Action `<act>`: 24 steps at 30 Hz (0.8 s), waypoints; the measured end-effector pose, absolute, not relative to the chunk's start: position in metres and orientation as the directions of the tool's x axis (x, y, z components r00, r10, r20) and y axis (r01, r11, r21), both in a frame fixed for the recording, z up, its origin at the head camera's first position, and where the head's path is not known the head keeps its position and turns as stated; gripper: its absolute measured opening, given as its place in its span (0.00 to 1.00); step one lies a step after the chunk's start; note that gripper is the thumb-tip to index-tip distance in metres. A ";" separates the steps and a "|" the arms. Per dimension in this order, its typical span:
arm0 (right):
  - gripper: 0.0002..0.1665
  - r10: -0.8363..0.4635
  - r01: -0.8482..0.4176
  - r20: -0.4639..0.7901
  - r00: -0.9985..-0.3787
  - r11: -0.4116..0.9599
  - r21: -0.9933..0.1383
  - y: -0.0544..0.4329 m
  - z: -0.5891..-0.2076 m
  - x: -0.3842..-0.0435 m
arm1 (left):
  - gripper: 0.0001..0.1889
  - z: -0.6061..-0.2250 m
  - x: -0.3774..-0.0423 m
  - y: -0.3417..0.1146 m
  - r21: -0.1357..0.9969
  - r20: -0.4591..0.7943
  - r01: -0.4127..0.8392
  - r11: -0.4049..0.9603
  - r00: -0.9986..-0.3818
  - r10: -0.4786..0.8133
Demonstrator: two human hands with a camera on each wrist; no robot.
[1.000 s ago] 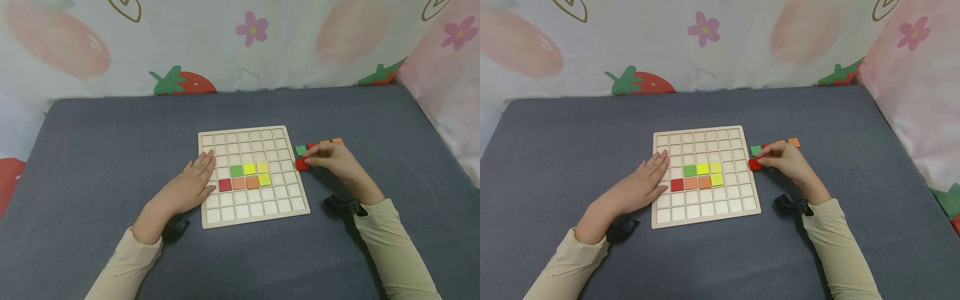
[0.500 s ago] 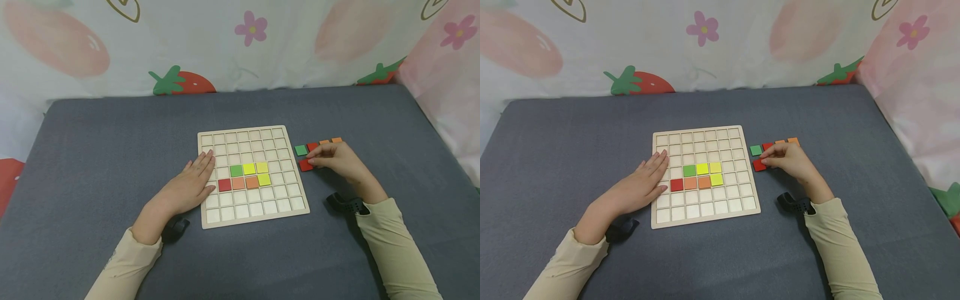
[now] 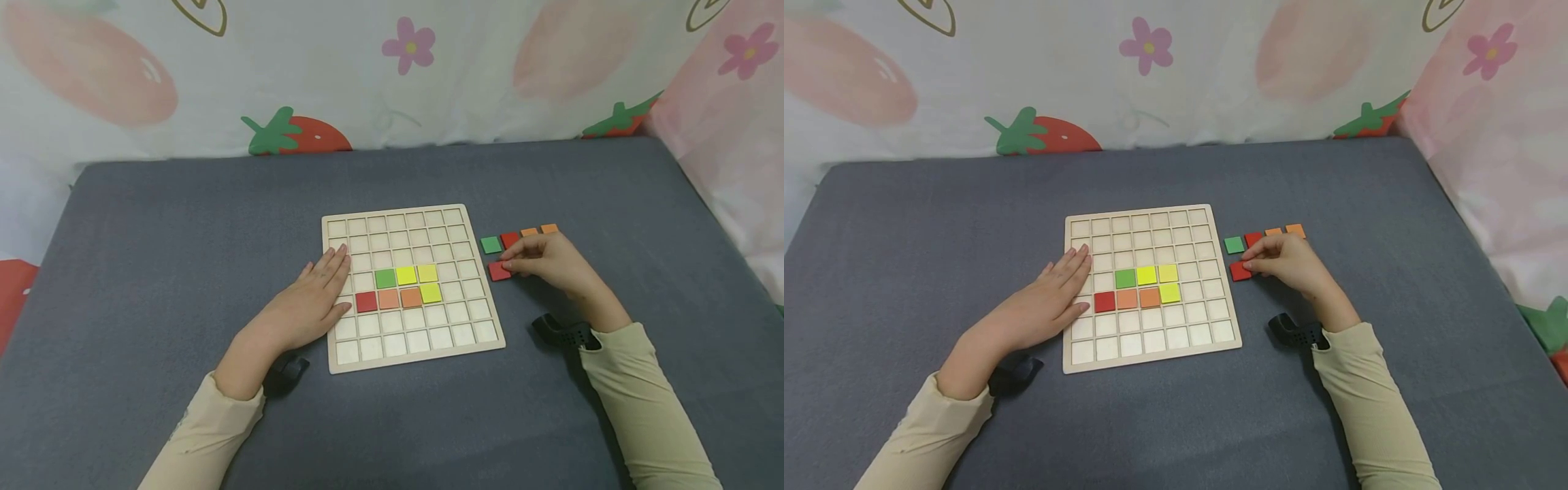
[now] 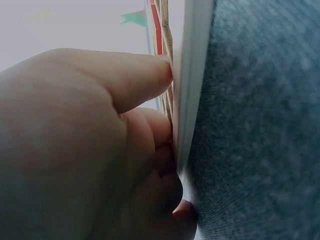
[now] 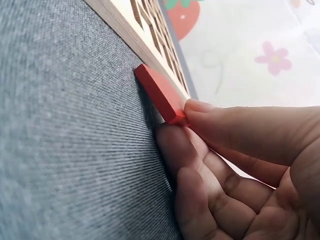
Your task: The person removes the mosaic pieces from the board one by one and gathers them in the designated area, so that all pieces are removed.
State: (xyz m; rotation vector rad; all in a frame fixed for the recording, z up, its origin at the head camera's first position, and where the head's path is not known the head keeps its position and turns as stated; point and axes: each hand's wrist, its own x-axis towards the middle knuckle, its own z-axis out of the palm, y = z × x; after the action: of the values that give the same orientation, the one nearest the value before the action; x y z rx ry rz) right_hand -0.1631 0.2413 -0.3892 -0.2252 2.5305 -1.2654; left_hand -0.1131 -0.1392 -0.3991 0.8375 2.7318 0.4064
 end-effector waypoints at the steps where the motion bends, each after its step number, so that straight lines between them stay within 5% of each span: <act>1: 0.12 -0.271 -0.008 -0.195 -0.943 0.601 -0.800 0.241 -0.389 -0.163 | 0.36 -0.399 -0.113 -0.139 0.335 -0.159 0.505 0.796 -0.802 0.576; 24: 0.14 -0.245 0.007 -0.183 -0.952 0.583 -0.813 0.243 -0.390 -0.163 | 0.36 -0.401 -0.113 -0.140 0.333 -0.154 0.508 0.794 -0.802 0.577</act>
State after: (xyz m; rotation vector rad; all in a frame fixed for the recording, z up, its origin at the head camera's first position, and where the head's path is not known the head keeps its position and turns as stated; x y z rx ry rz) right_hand -0.1634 0.2434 -0.3904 -0.1956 2.5398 -1.3054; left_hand -0.1129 -0.1396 -0.4006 0.8421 2.7368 0.4051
